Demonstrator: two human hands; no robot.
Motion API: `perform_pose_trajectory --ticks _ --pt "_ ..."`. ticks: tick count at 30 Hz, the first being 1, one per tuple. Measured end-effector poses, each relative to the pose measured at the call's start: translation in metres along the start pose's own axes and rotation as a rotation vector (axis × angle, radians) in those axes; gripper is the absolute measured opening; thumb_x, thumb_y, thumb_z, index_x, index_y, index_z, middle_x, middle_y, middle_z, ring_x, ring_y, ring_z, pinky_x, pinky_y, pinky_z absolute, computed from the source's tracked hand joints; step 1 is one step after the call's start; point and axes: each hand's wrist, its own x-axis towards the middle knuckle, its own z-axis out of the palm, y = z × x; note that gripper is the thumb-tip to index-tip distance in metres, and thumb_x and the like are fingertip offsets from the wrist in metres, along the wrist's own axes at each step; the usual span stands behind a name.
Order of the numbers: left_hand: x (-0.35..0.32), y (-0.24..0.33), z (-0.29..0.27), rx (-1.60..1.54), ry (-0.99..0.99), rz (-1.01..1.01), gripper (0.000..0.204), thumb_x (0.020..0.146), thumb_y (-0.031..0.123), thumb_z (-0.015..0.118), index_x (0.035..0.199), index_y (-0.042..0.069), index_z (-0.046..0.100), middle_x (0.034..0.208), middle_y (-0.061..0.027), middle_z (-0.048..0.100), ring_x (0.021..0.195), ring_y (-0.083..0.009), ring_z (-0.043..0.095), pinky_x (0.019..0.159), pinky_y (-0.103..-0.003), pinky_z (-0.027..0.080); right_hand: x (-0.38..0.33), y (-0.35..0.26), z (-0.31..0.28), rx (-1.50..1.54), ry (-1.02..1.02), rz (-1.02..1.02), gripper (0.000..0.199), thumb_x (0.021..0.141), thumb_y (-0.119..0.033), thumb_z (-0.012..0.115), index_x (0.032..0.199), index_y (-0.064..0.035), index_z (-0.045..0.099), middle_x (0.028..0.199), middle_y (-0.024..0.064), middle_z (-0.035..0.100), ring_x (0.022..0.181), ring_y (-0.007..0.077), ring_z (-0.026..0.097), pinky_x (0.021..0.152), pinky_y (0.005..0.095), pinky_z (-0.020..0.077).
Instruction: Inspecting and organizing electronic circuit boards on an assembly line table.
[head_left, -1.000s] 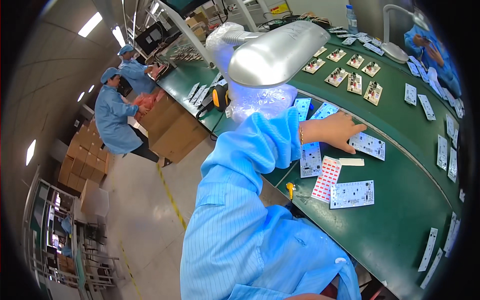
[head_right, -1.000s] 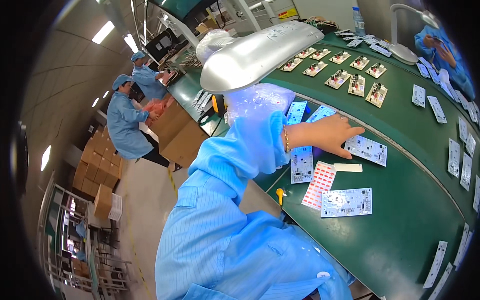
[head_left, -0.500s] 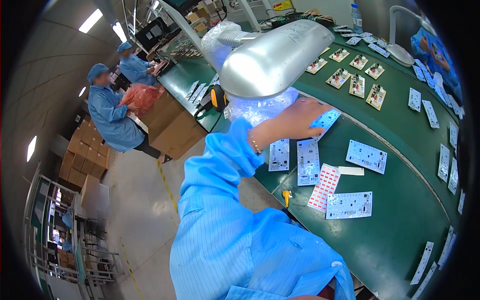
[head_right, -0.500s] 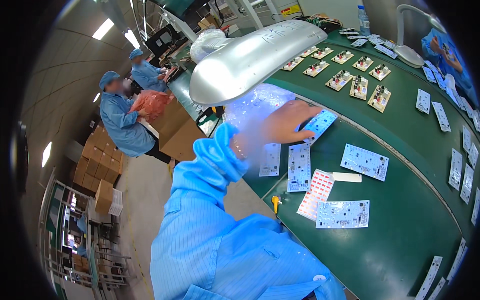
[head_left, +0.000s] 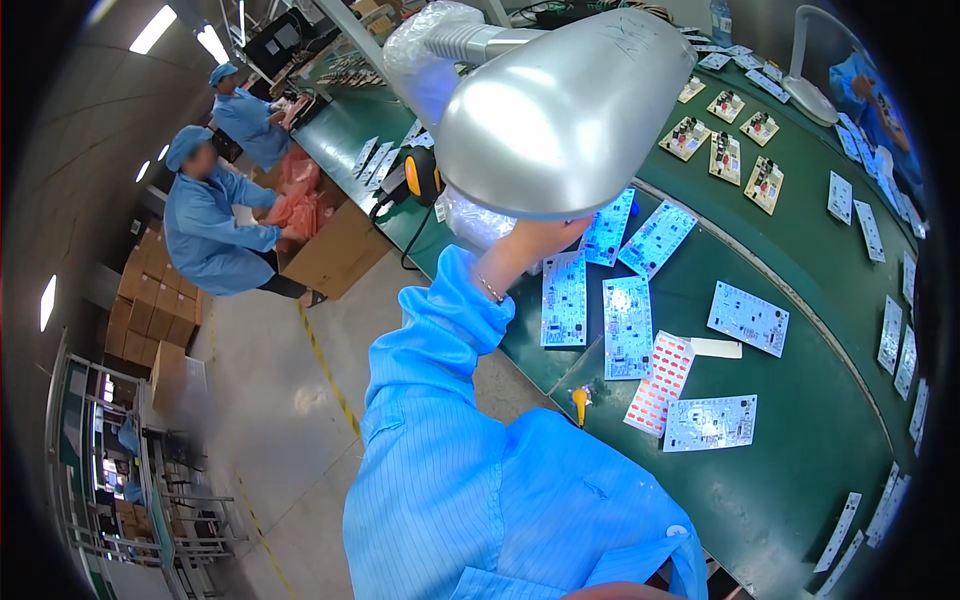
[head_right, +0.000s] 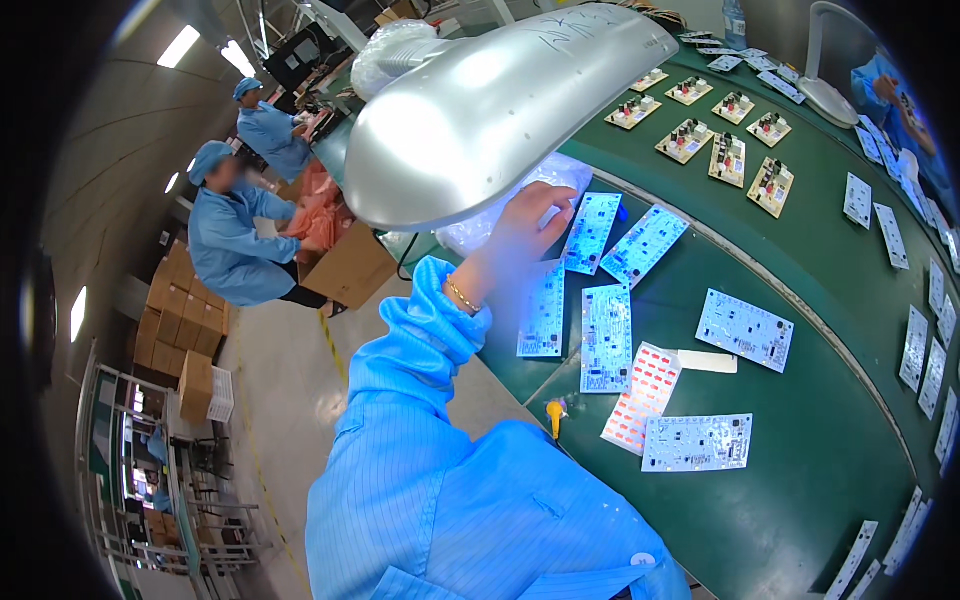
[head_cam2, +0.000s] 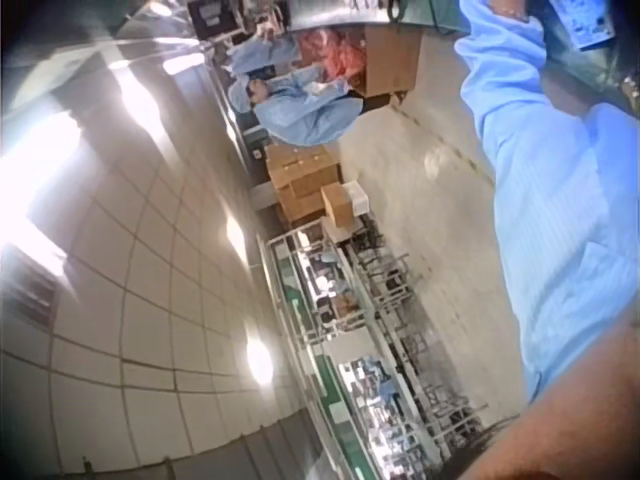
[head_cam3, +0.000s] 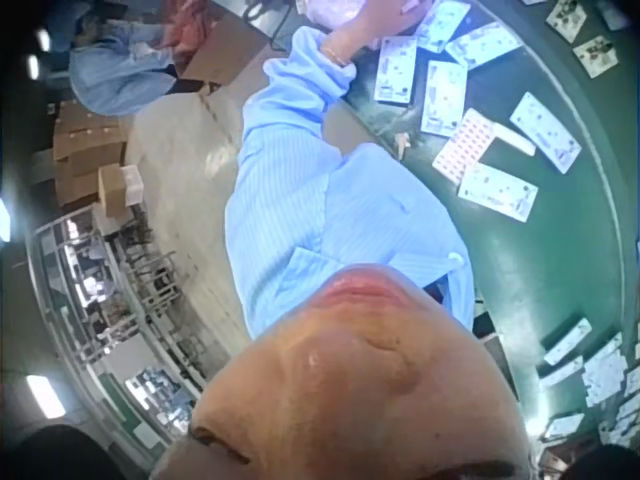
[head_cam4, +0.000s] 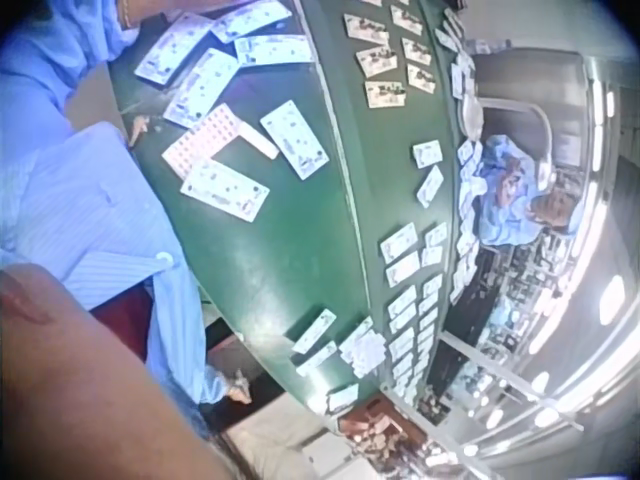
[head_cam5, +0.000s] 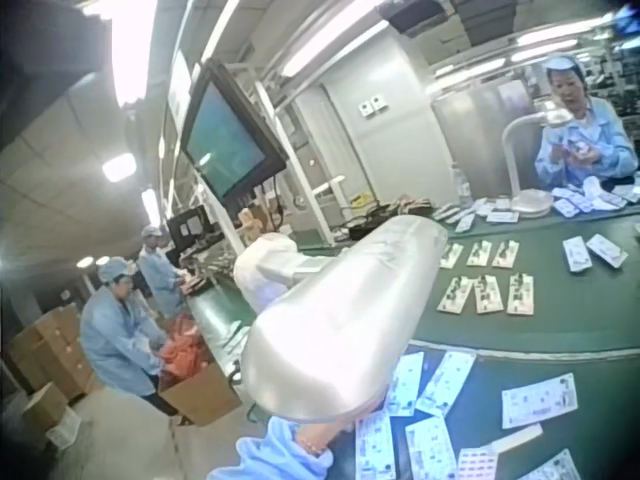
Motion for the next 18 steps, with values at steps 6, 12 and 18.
perform_pose_trajectory --ticks 6,12,18 --pt "0.002 0.014 -0.005 0.073 0.055 0.089 0.024 0.077 0.013 0.053 0.099 0.005 0.05 0.087 -0.0116 0.054 0.081 -0.0237 0.054 0.073 -0.032 0.042 -0.002 -0.041 -0.025 0.015 -0.012 -0.038 0.044 0.076 -0.031 0.048 0.105 0.0009 0.049 0.101 0.016 0.052 0.092 0.0242 0.051 0.077 0.0325 0.0408" --pt "-0.003 -0.001 -0.004 -0.081 0.159 0.06 0.037 0.077 0.022 0.054 0.11 0.007 0.046 0.105 -0.0119 0.048 0.099 -0.0234 0.046 0.083 -0.035 0.036 0.007 -0.087 -0.016 0.089 -0.065 -0.113 0.045 0.076 -0.031 0.048 0.107 0.0006 0.048 0.102 0.0153 0.052 0.093 0.0232 0.051 0.077 0.0319 0.0408" --pt "-0.018 -0.023 0.008 -0.198 0.025 -0.238 0.031 0.069 0.014 0.054 0.098 0.006 0.053 0.097 -0.0156 0.053 0.094 -0.0319 0.047 0.081 -0.039 0.038 0.028 -0.145 0.035 0.263 -0.136 -0.252 0.046 0.076 -0.031 0.047 0.109 0.0004 0.047 0.102 0.0146 0.051 0.093 0.0221 0.051 0.077 0.0314 0.0407"
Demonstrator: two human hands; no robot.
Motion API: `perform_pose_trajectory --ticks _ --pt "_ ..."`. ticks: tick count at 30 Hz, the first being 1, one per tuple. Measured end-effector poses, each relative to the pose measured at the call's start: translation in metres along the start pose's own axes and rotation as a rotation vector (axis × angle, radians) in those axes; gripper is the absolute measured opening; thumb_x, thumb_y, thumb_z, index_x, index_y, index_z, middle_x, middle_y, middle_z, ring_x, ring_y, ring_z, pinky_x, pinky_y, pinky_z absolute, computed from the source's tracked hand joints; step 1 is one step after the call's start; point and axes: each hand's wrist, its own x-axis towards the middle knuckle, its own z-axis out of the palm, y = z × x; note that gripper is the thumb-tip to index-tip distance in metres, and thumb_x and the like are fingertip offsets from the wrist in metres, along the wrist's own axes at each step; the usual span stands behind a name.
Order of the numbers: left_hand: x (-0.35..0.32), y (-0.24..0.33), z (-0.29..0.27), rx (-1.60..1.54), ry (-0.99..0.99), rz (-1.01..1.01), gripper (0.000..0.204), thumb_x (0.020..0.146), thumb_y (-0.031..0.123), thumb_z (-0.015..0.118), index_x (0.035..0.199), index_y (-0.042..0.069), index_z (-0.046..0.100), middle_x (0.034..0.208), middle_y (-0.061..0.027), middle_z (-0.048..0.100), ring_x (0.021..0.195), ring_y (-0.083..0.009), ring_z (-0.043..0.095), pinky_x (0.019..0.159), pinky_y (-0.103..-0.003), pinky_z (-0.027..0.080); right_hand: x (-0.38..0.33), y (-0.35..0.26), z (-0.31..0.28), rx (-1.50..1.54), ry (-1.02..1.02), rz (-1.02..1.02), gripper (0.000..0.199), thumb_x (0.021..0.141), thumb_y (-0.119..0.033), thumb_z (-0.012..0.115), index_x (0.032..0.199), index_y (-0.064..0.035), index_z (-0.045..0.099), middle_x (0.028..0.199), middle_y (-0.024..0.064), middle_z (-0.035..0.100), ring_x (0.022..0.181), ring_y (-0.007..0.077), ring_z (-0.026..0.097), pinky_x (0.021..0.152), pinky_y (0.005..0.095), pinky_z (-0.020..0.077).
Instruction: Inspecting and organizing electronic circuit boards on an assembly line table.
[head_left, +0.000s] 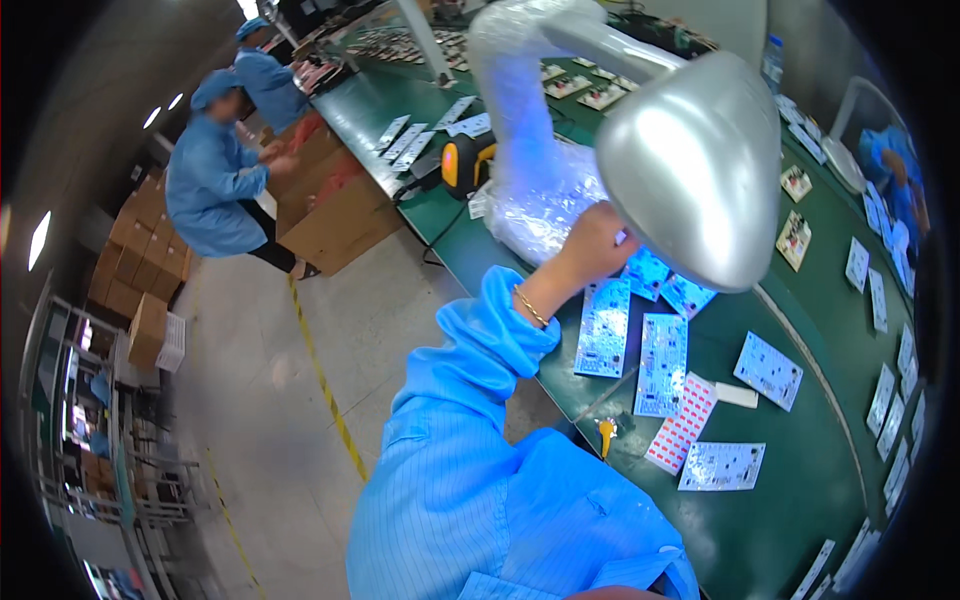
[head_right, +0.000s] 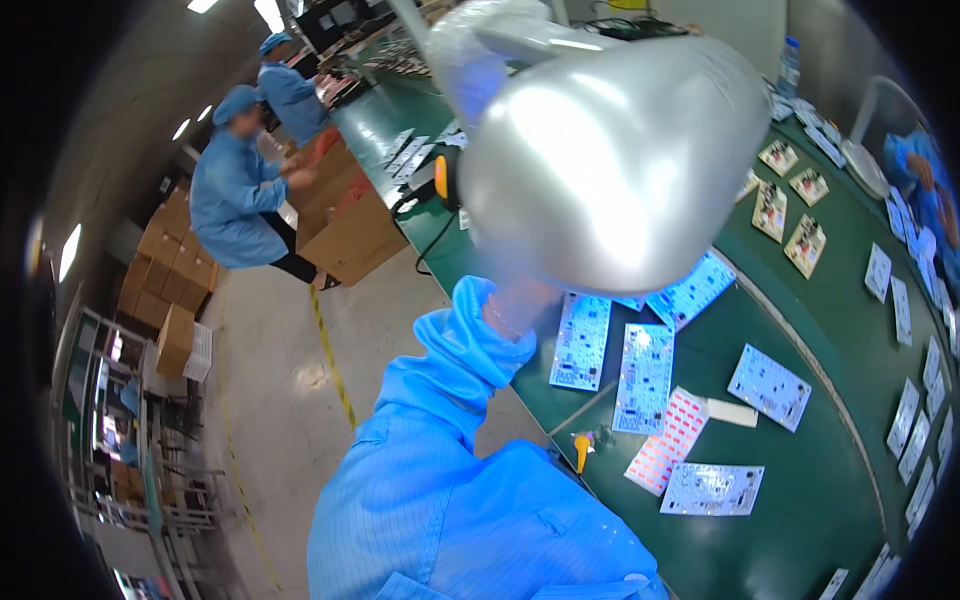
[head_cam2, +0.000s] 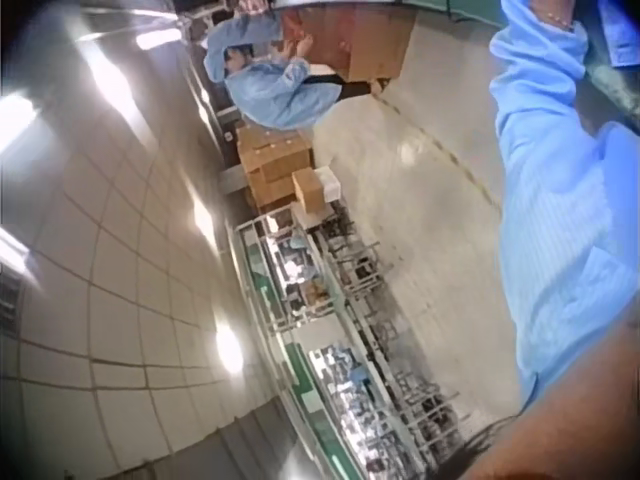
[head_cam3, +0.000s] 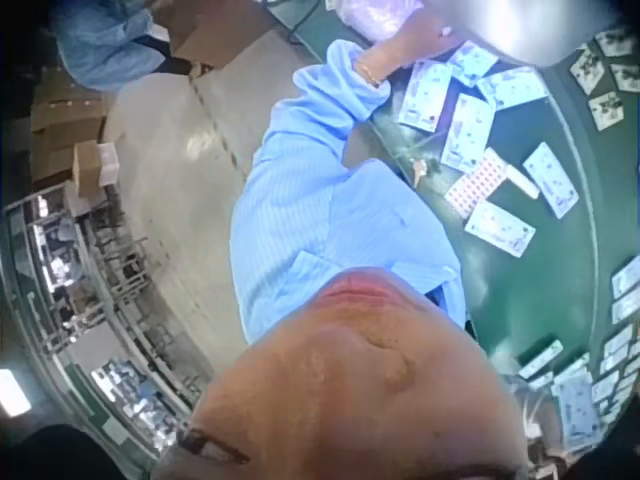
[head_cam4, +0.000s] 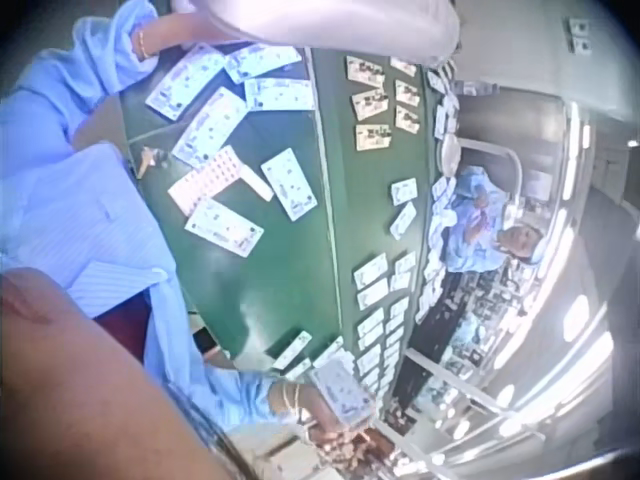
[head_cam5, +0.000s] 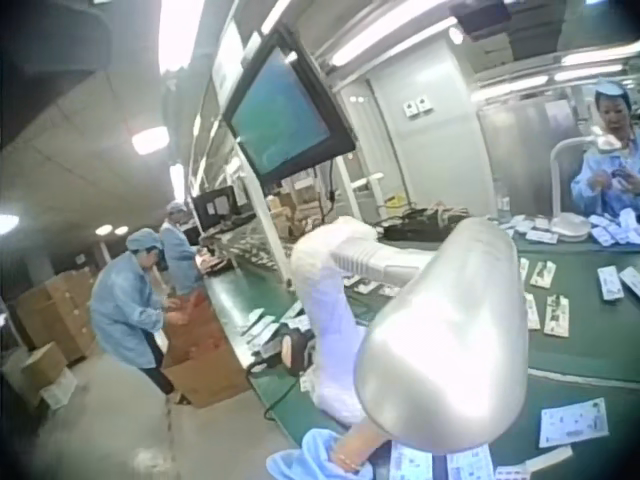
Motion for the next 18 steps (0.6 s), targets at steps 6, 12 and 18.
perform_pose_trajectory --ticks 6,12,18 --pt "0.019 0.017 0.008 0.073 0.136 0.317 0.029 0.071 0.016 0.053 0.097 0.005 0.052 0.091 -0.0155 0.054 0.083 -0.0319 0.052 0.077 -0.038 0.041 0.048 -0.051 0.057 0.204 -0.125 -0.206 0.048 0.075 -0.033 0.046 0.109 0.0014 0.045 0.105 0.0125 0.049 0.095 0.0207 0.049 0.079 0.0303 0.0391" --pt "0.036 0.051 -0.018 -0.081 -0.147 0.193 0.034 0.072 0.021 0.055 0.101 0.005 0.05 0.1 -0.0146 0.052 0.088 -0.0302 0.052 0.081 -0.037 0.04 0.056 -0.062 0.246 0.55 -0.602 -0.161 0.058 0.072 -0.03 0.059 0.115 0.0007 0.035 0.111 0.0146 0.047 0.103 0.0217 0.044 0.089 0.0305 0.0328" --pt "0.062 0.05 -0.009 -0.105 -0.143 0.25 0.034 0.073 0.021 0.054 0.103 0.005 0.049 0.1 -0.0148 0.051 0.09 -0.0291 0.051 0.081 -0.037 0.04 0.03 -0.077 0.288 0.697 -0.534 -0.107 0.067 0.071 -0.037 0.061 0.118 0.0019 0.033 0.113 0.0125 0.044 0.105 0.0201 0.042 0.089 0.0306 0.0315"
